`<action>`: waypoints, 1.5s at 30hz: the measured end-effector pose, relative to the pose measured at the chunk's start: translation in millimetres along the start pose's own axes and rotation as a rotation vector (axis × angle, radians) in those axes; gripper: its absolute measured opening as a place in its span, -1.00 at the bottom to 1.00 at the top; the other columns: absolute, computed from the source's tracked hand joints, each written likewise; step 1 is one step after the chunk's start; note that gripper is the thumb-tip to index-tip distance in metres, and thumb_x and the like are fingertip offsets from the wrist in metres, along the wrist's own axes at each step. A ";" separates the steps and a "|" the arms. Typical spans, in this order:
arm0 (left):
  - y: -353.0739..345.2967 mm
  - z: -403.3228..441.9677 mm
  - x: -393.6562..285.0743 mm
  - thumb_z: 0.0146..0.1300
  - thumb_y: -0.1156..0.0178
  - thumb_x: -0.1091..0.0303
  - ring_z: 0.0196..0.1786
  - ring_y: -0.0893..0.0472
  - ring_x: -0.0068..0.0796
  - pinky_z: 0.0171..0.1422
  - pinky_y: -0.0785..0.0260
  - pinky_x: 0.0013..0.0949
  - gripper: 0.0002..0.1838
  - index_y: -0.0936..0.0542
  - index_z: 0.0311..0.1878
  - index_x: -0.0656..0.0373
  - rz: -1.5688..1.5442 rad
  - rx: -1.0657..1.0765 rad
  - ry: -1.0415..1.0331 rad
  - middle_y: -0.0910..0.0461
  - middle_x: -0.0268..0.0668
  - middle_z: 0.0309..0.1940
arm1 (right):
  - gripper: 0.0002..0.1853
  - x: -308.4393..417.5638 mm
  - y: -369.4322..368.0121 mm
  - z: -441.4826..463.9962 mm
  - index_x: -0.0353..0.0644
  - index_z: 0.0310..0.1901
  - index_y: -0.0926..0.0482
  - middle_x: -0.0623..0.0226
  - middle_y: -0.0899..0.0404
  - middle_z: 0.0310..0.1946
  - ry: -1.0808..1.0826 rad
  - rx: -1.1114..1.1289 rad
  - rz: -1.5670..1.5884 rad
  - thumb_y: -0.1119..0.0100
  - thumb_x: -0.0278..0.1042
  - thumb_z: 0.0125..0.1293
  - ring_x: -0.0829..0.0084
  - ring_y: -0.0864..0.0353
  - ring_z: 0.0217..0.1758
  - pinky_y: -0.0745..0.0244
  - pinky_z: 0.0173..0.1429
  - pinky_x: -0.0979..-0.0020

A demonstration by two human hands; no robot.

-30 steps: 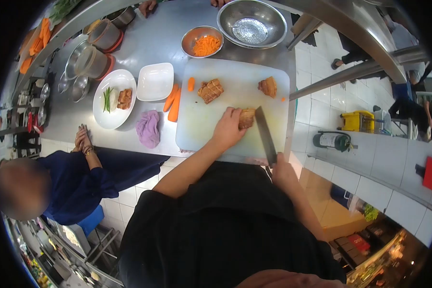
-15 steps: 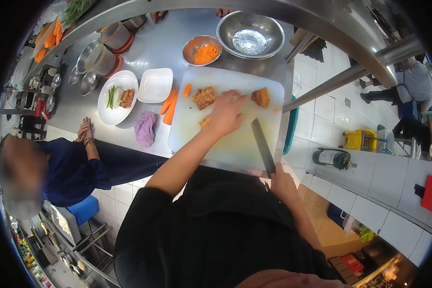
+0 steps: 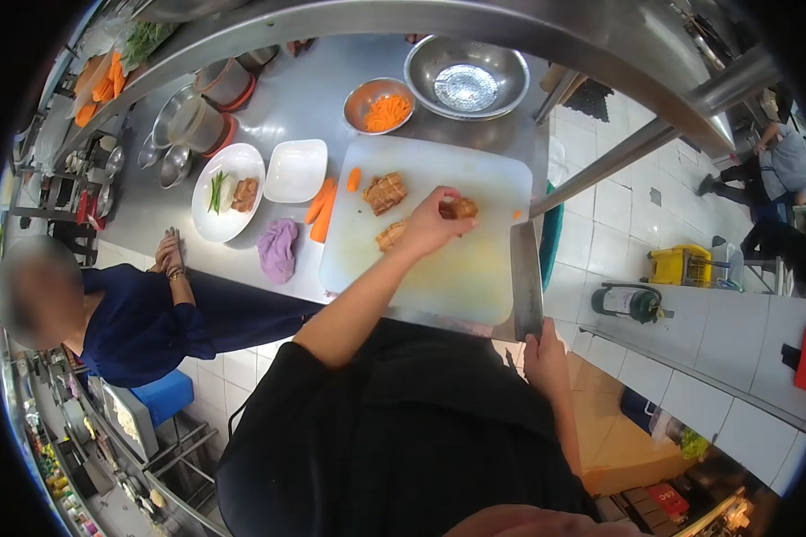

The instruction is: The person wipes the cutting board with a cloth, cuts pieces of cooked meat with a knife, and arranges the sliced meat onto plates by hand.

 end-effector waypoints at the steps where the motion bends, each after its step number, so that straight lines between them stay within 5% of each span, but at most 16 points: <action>1: -5.9 -18.2 0.8 0.02 -0.60 0.31 0.23 -0.60 0.04 0.23 -0.56 -0.07 -0.29 -0.48 0.22 0.29 -0.004 -0.011 0.013 -0.57 0.07 -0.02 | -0.72 3.6 -2.3 3.9 -0.32 0.14 -0.36 -0.36 -0.65 -0.27 -0.004 0.020 -0.017 -0.05 -0.43 0.48 -0.41 -0.63 -0.17 -0.49 -0.09 -0.23; 3: -16.3 -50.5 -19.3 0.04 -0.59 0.32 0.22 -0.59 0.13 0.23 -0.57 -0.04 -0.29 -0.45 0.20 0.38 0.841 -0.313 -0.186 -0.49 0.18 0.09 | -0.72 13.0 -9.0 15.3 -0.33 0.14 -0.36 -0.36 -0.64 -0.28 0.040 0.055 -0.016 -0.04 -0.43 0.48 -0.40 -0.62 -0.17 -0.46 -0.10 -0.23; 7: -30.7 -57.9 7.4 0.06 -0.56 0.29 0.22 -0.57 0.22 0.24 -0.55 0.02 -0.28 -0.43 0.21 0.41 0.907 -0.208 -0.212 -0.39 0.23 0.20 | -0.69 -3.1 -26.6 34.6 -0.34 0.18 -0.33 -0.33 -0.65 -0.30 -0.045 0.081 -0.064 -0.03 -0.44 0.48 -0.38 -0.63 -0.17 -0.46 -0.12 -0.23; 9: -33.3 -57.5 25.1 0.10 -0.50 0.31 0.21 -0.55 0.22 0.26 -0.53 0.03 -0.32 -0.41 0.21 0.40 1.040 0.016 -0.095 -0.39 0.20 0.16 | -0.67 -7.9 -30.6 40.0 -0.33 0.20 -0.32 -0.33 -0.64 -0.32 -0.060 0.086 -0.131 -0.02 -0.45 0.47 -0.39 -0.63 -0.19 -0.45 -0.12 -0.26; 13: -26.7 -63.4 26.7 0.07 -0.47 0.37 0.21 -0.53 0.22 0.33 -0.48 0.02 -0.29 -0.38 0.26 0.41 0.911 -0.038 -0.231 -0.41 0.14 0.14 | -0.74 18.8 -19.9 38.9 -0.28 0.13 -0.31 -0.31 -0.63 -0.40 0.103 -0.051 -0.265 -0.01 -0.44 0.50 -0.35 -0.65 -0.32 -0.49 -0.21 -0.25; 23: -22.8 -54.3 17.0 0.08 -0.46 0.27 0.19 -0.53 0.11 0.27 -0.49 0.02 -0.37 -0.46 0.19 0.30 0.848 -0.072 -0.352 -0.48 0.05 0.07 | -0.70 86.9 -33.2 48.9 -0.23 0.15 -0.30 -0.30 -0.64 -0.41 0.135 0.145 -0.445 -0.04 -0.42 0.45 -0.37 -0.65 -0.27 -0.47 -0.12 -0.32; 25: -22.6 -51.7 13.0 0.07 -0.46 0.25 0.19 -0.54 0.11 0.27 -0.49 0.02 -0.37 -0.48 0.18 0.29 0.839 -0.092 -0.355 -0.49 0.05 0.06 | -0.26 93.6 -31.9 48.8 -0.29 0.14 -0.33 -0.25 -0.68 -0.30 0.110 0.194 -0.505 -0.41 0.20 0.28 -0.30 -0.70 -0.16 -0.57 -0.11 -0.14; 26: -23.4 -49.0 14.1 0.04 -0.46 0.24 0.19 -0.53 0.10 0.30 -0.48 0.00 -0.34 -0.47 0.18 0.31 0.842 -0.071 -0.334 -0.49 0.06 0.08 | -0.26 95.3 -31.7 49.0 -0.29 0.14 -0.33 -0.25 -0.68 -0.30 0.111 0.195 -0.508 -0.41 0.20 0.28 -0.30 -0.70 -0.16 -0.57 -0.11 -0.14; 35: -24.5 -41.6 21.6 0.02 -0.44 0.28 0.16 -0.55 0.08 0.29 -0.49 -0.02 -0.38 -0.50 0.15 0.31 0.830 -0.078 -0.360 -0.51 0.03 0.05 | -0.37 95.0 -21.9 38.8 -0.33 0.12 -0.31 -0.32 -0.65 -0.37 0.130 0.254 -0.442 -0.36 0.05 0.38 -0.34 -0.68 -0.19 -0.52 -0.12 -0.19; 38: -24.1 -37.4 24.3 0.01 -0.45 0.29 0.15 -0.55 0.08 0.29 -0.49 -0.03 -0.39 -0.51 0.14 0.32 0.837 -0.053 -0.353 -0.52 0.02 0.04 | -0.58 74.8 -50.7 57.4 -0.32 0.10 -0.30 -0.35 -0.64 -0.37 0.084 0.272 -0.406 -0.19 -0.17 0.49 -0.37 -0.66 -0.20 -0.49 -0.10 -0.25; 40: -26.7 -35.9 23.9 0.00 -0.45 0.29 0.15 -0.55 0.09 0.28 -0.49 -0.03 -0.39 -0.51 0.13 0.32 0.838 -0.046 -0.357 -0.52 0.02 0.04 | -0.71 52.5 -83.7 104.4 -0.31 0.11 -0.28 -0.37 -0.64 -0.35 0.215 0.095 -0.408 -0.02 -0.39 0.48 -0.40 -0.65 -0.19 -0.48 -0.06 -0.28; 45: -12.9 -57.2 17.7 0.04 -0.45 0.36 0.13 -0.56 0.11 0.22 -0.49 -0.01 -0.49 -0.52 0.05 0.33 0.708 -0.147 -0.379 -0.51 0.05 0.01 | -0.73 87.5 -50.6 99.8 -0.30 0.11 -0.26 -0.39 -0.63 -0.35 0.183 0.145 -0.395 0.05 -0.47 0.44 -0.41 -0.65 -0.19 -0.48 -0.06 -0.30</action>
Point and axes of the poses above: each hand's wrist, its own z-axis towards the middle knuckle, its own y-axis out of the back of the hand, x = y × z, the point moved 6 cm from there along z, towards the middle knuckle
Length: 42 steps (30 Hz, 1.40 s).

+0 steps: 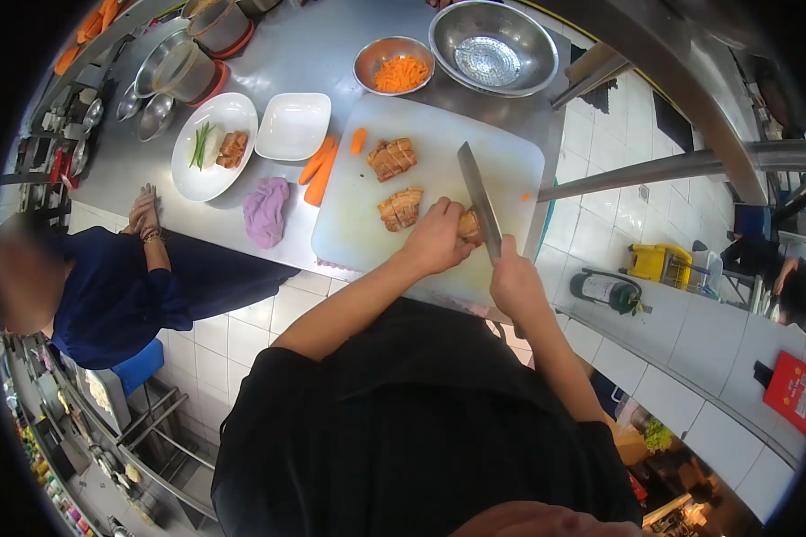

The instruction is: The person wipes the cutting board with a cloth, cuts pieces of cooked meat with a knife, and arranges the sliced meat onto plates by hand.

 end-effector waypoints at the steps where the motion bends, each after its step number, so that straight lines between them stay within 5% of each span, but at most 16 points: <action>1: -1.1 -2.0 0.7 0.04 -0.45 0.36 0.13 -0.56 0.11 0.22 -0.49 -0.01 -0.49 -0.52 0.05 0.33 -0.002 0.002 0.004 -0.51 0.05 0.01 | -0.75 3.4 5.8 -9.5 -0.30 0.09 -0.27 -0.39 -0.62 -0.38 -0.022 0.028 -0.012 0.02 -0.46 0.45 -0.42 -0.64 -0.21 -0.47 -0.07 -0.31; 8: -17.0 0.3 15.7 0.17 -0.30 0.44 0.06 -0.60 0.12 0.16 -0.52 0.04 -0.67 -0.53 -0.02 0.34 0.061 -0.019 0.043 -0.56 0.05 -0.06 | -0.54 25.0 18.9 -47.9 -0.32 0.13 -0.27 -0.33 -0.66 -0.32 0.040 0.156 -0.074 -0.28 -0.30 0.39 -0.37 -0.67 -0.15 -0.53 -0.09 -0.23; 14: -18.3 4.7 22.7 0.16 -0.25 0.47 0.02 -0.61 0.13 0.14 -0.52 0.05 -0.71 -0.54 -0.04 0.32 0.024 -0.042 0.034 -0.57 0.04 -0.11 | -0.66 -4.0 -17.2 -39.9 -0.33 0.12 -0.32 -0.33 -0.65 -0.34 0.011 0.174 -0.018 -0.14 -0.36 0.44 -0.36 -0.67 -0.23 -0.52 -0.12 -0.25; 16: -21.2 10.1 24.4 0.15 -0.25 0.47 0.01 -0.61 0.13 0.14 -0.52 0.05 -0.71 -0.55 -0.05 0.31 0.012 -0.050 0.035 -0.57 0.04 -0.10 | -0.68 -19.6 -53.7 11.1 -0.31 0.14 -0.31 -0.34 -0.65 -0.36 0.051 0.001 -0.059 -0.04 -0.42 0.44 -0.36 -0.67 -0.25 -0.51 -0.12 -0.27; 22: -4.0 5.0 11.1 0.18 -0.27 0.43 0.03 -0.60 0.11 0.16 -0.51 0.03 -0.72 -0.56 -0.05 0.30 0.005 0.004 0.113 -0.58 0.03 -0.08 | -0.69 -4.6 -0.9 -12.0 -0.32 0.15 -0.26 -0.35 -0.64 -0.35 0.060 -0.100 0.086 0.03 -0.48 0.43 -0.40 -0.63 -0.25 -0.48 -0.09 -0.29; 24: 11.4 12.1 -7.8 0.20 -0.28 0.42 0.04 -0.59 0.09 0.18 -0.49 0.01 -0.73 -0.56 -0.05 0.29 0.079 -0.252 -0.102 -0.59 0.01 -0.09 | -0.69 -12.2 12.6 -22.9 -0.34 0.15 -0.25 -0.36 -0.62 -0.39 0.019 -0.093 0.070 0.02 -0.49 0.44 -0.41 -0.62 -0.26 -0.46 -0.12 -0.30; 30: -22.9 43.0 7.9 0.16 -0.26 0.44 0.04 -0.57 0.08 0.18 -0.47 -0.01 -0.74 -0.57 -0.08 0.28 0.033 0.028 -0.060 -0.59 -0.01 -0.13 | -0.73 -17.8 6.5 -28.7 -0.35 0.11 -0.24 -0.39 -0.59 -0.42 -0.003 -0.083 0.029 0.04 -0.51 0.44 -0.43 -0.61 -0.27 -0.44 -0.12 -0.32; 42: -23.3 44.1 5.7 0.10 -0.31 0.41 0.02 -0.57 0.07 0.18 -0.46 0.01 -0.73 -0.57 -0.13 0.28 0.002 0.033 -0.076 -0.59 -0.03 -0.14 | -0.73 0.9 11.3 -34.7 -0.40 0.07 -0.26 -0.42 -0.60 -0.37 -0.052 -0.013 -0.029 0.12 -0.45 0.42 -0.43 -0.62 -0.23 -0.46 -0.08 -0.28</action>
Point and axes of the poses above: each hand's wrist, its own z-axis towards the middle knuckle, its own y-axis out of the back of the hand, x = y × z, the point moved 6 cm from there along z, towards the middle knuckle
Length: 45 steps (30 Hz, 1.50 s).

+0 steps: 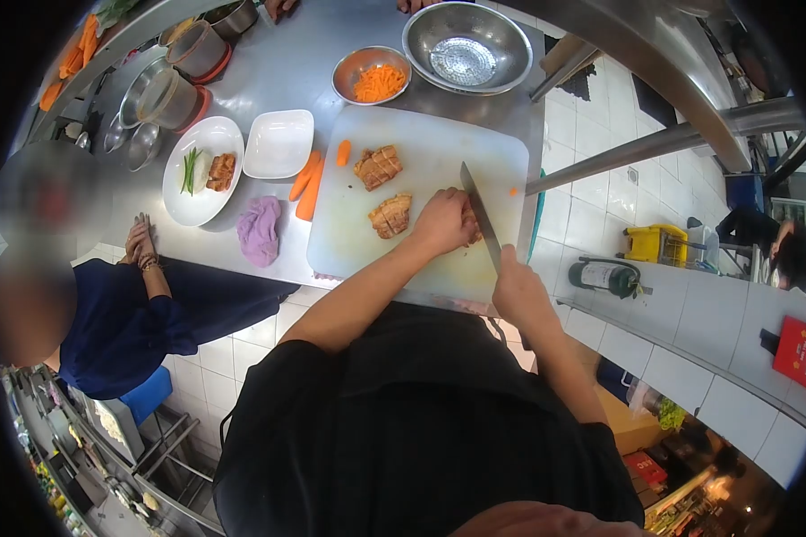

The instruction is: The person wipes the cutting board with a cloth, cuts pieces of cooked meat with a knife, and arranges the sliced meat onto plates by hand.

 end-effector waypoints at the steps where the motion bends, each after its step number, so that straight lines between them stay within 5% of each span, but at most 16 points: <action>1: -0.6 -0.4 0.6 0.10 -0.31 0.41 0.02 -0.57 0.07 0.18 -0.46 0.01 -0.73 -0.57 -0.13 0.28 -0.001 -0.001 0.000 -0.59 -0.03 -0.14 | -0.73 0.9 2.3 -2.9 -0.40 0.07 -0.27 -0.43 -0.61 -0.36 0.003 0.020 -0.017 0.12 -0.44 0.43 -0.43 -0.63 -0.22 -0.46 -0.07 -0.28; 11: -9.9 -0.7 8.0 0.11 -0.30 0.43 0.04 -0.56 0.07 0.19 -0.45 -0.01 -0.79 -0.57 -0.19 0.27 0.004 -0.034 -0.037 -0.59 -0.02 -0.16 | -0.72 7.1 23.8 -12.4 -0.41 0.06 -0.27 -0.49 -0.60 -0.34 0.034 0.141 -0.044 0.05 -0.56 0.35 -0.47 -0.63 -0.16 -0.46 -0.04 -0.31; 16: -11.0 5.7 8.3 0.12 -0.29 0.42 0.02 -0.57 0.08 0.18 -0.45 0.00 -0.79 -0.58 -0.19 0.26 0.008 -0.009 -0.029 -0.60 -0.02 -0.17 | -0.72 -18.9 -50.5 51.3 -0.32 0.09 -0.27 -0.43 -0.63 -0.31 -0.017 -0.099 0.023 0.02 -0.47 0.41 -0.44 -0.65 -0.17 -0.50 -0.02 -0.30; 22: -2.2 -6.0 8.0 0.10 -0.34 0.33 0.08 -0.56 0.11 0.24 -0.44 0.01 -0.68 -0.60 -0.10 0.27 0.001 -0.053 0.044 -0.61 0.00 -0.10 | -0.66 -19.1 -7.7 32.4 -0.28 0.18 -0.26 -0.42 -0.63 -0.30 0.032 -0.156 0.147 -0.01 -0.46 0.44 -0.46 -0.63 -0.14 -0.47 -0.05 -0.31; 24: 2.6 -9.2 -12.8 0.08 -0.36 0.28 0.13 -0.55 0.16 0.30 -0.41 0.08 -0.57 -0.60 0.01 0.29 0.037 -0.268 -0.169 -0.61 0.09 -0.01 | -0.65 -16.0 27.6 11.3 -0.31 0.21 -0.27 -0.42 -0.64 -0.28 0.015 -0.198 0.166 0.00 -0.44 0.47 -0.44 -0.63 -0.13 -0.47 -0.06 -0.30; 28: -22.5 -18.3 -27.4 0.00 -0.47 0.20 0.23 -0.52 0.12 0.36 -0.37 0.07 -0.48 -0.63 0.04 0.20 0.143 -0.125 -0.306 -0.56 0.02 0.13 | -0.55 -34.8 53.8 5.1 -0.24 0.35 -0.32 -0.35 -0.67 -0.13 0.040 -0.252 0.168 -0.03 -0.42 0.47 -0.39 -0.65 -0.02 -0.51 0.02 -0.22; 30: -33.1 -15.4 -19.5 -0.02 -0.46 0.21 0.19 -0.53 0.08 0.32 -0.38 0.05 -0.49 -0.64 0.04 0.13 0.219 0.021 -0.198 -0.54 -0.02 0.09 | -0.50 -50.6 48.0 8.9 -0.18 0.39 -0.33 -0.34 -0.67 -0.08 0.027 -0.279 0.153 -0.06 -0.42 0.44 -0.37 -0.65 0.04 -0.52 0.07 -0.20; 39: -23.2 -46.3 -18.4 0.10 -0.37 0.24 0.09 -0.52 -0.03 0.20 -0.39 -0.03 -0.65 -0.64 -0.03 0.07 0.273 -0.250 -0.332 -0.48 -0.07 0.04 | -0.34 -33.8 9.3 84.2 -0.27 0.43 -0.39 -0.17 -0.59 0.25 0.360 -0.222 0.146 -0.19 -0.49 0.25 -0.17 -0.60 0.27 -0.48 0.35 0.02; 45: -28.9 -37.8 -18.5 0.07 -0.37 0.22 0.06 -0.54 -0.05 0.17 -0.40 -0.02 -0.72 -0.66 -0.13 0.03 0.320 -0.241 -0.297 -0.52 -0.10 -0.04 | -0.35 -45.7 -5.8 134.3 -0.24 0.37 -0.47 -0.11 -0.62 0.21 0.437 -0.232 -0.017 -0.28 -0.49 0.18 -0.14 -0.57 0.32 -0.45 0.41 0.02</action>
Point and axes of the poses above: each hand's wrist, its own z-axis towards the middle knuckle, its own y-axis out of the back of the hand, x = y × z, the point moved 6 cm from there along z, towards the middle knuckle
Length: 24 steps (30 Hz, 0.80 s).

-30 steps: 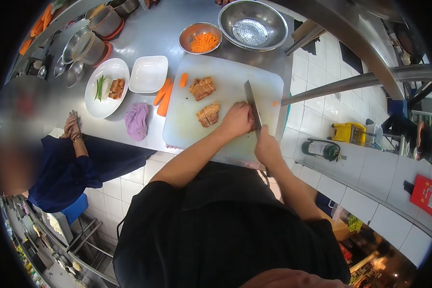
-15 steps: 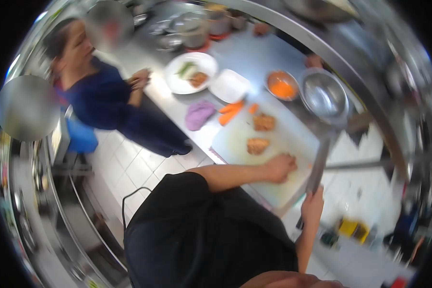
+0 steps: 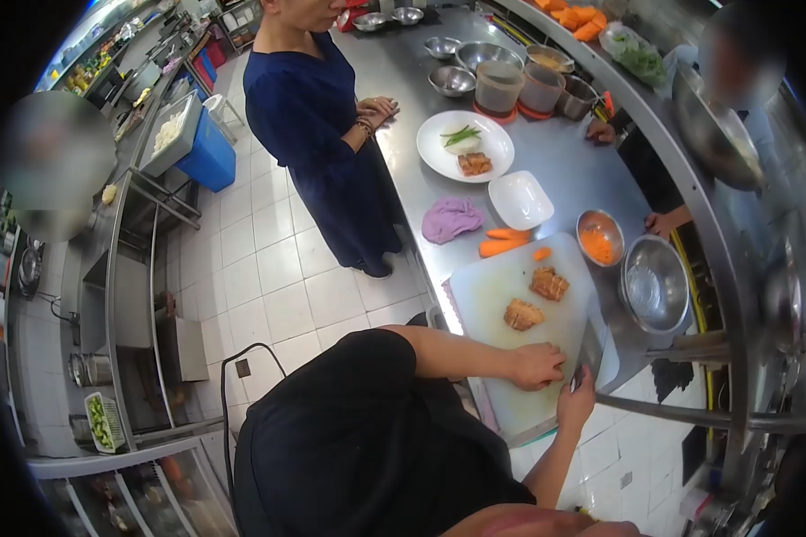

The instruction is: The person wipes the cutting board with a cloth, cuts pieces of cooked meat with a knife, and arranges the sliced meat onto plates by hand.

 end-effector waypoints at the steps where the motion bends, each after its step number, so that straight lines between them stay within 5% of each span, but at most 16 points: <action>1: -3.2 2.6 3.8 0.05 -0.38 0.22 0.03 -0.56 -0.06 0.15 -0.40 -0.02 -0.74 -0.68 -0.17 0.01 0.029 -0.013 0.006 -0.53 -0.12 -0.09 | -0.36 -6.6 -6.5 2.2 -0.23 0.36 -0.50 -0.10 -0.63 0.21 0.026 -0.018 0.019 -0.28 -0.49 0.18 -0.13 -0.58 0.31 -0.46 0.41 0.02; 6: 12.7 6.8 -0.1 -0.14 -0.47 0.20 -0.02 -0.57 -0.04 0.09 -0.41 0.03 -0.63 -0.68 -0.19 -0.01 -0.109 -0.039 -0.028 -0.53 -0.17 -0.17 | -0.44 -5.4 -16.0 4.8 -0.24 0.24 -0.63 0.01 -0.67 0.14 0.115 -0.113 -0.046 -0.37 -0.50 0.12 -0.02 -0.64 0.21 -0.54 0.33 0.12; 8: 23.7 1.8 -2.2 -0.17 -0.55 0.15 0.20 -0.51 0.08 0.33 -0.36 0.06 -0.33 -0.65 0.13 -0.02 -0.118 -0.043 -0.032 -0.50 -0.03 0.09 | -0.51 -6.9 -14.8 8.5 -0.16 0.19 -0.66 0.00 -0.65 0.09 0.106 -0.157 -0.005 -0.37 -0.38 0.17 -0.09 -0.61 0.19 -0.53 0.25 0.04; 11: 50.2 -12.3 -9.4 -0.10 -0.58 0.13 0.27 -0.47 0.14 0.40 -0.32 0.11 -0.18 -0.54 0.32 0.02 -0.132 -0.092 0.021 -0.46 0.02 0.21 | -0.56 11.3 8.8 -6.4 -0.17 0.15 -0.68 -0.01 -0.65 0.05 0.007 -0.203 0.005 -0.35 -0.40 0.19 -0.07 -0.62 0.15 -0.55 0.22 0.06; 13: 59.7 -29.6 -1.9 -0.04 -0.60 0.10 0.32 -0.44 0.17 0.44 -0.29 0.09 -0.08 -0.42 0.41 0.13 -0.055 -0.033 0.342 -0.41 0.04 0.30 | -0.59 22.9 20.1 -12.1 -0.18 0.13 -0.68 -0.01 -0.67 0.01 0.002 -0.269 0.002 -0.34 -0.42 0.20 -0.06 -0.65 0.11 -0.56 0.19 0.07; 15: 60.4 -29.1 -5.2 -0.02 -0.60 0.08 0.30 -0.48 0.17 0.41 -0.35 0.07 -0.05 -0.38 0.43 0.17 -0.047 0.026 0.383 -0.40 0.05 0.32 | -0.61 20.5 9.6 -20.3 -0.18 0.13 -0.68 -0.02 -0.70 -0.05 -0.165 -0.132 0.322 -0.31 -0.43 0.24 -0.07 -0.70 0.02 -0.59 0.13 0.07; 24: 32.3 -15.8 12.4 0.06 -0.54 0.01 -0.02 -0.69 0.10 0.03 -0.61 0.00 -0.18 -0.43 0.29 0.23 0.004 0.198 0.577 -0.46 0.02 0.14 | -0.57 38.1 -26.0 -7.1 -0.19 0.19 -0.67 -0.09 -0.70 0.00 -0.169 -0.014 0.189 -0.27 -0.46 0.26 -0.14 -0.69 0.05 -0.58 0.19 0.03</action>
Point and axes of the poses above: each hand's wrist, its own z-axis towards the middle knuckle, its own y-axis out of the back of the hand, x = y × z, the point moved 6 cm from there along z, towards the middle knuckle
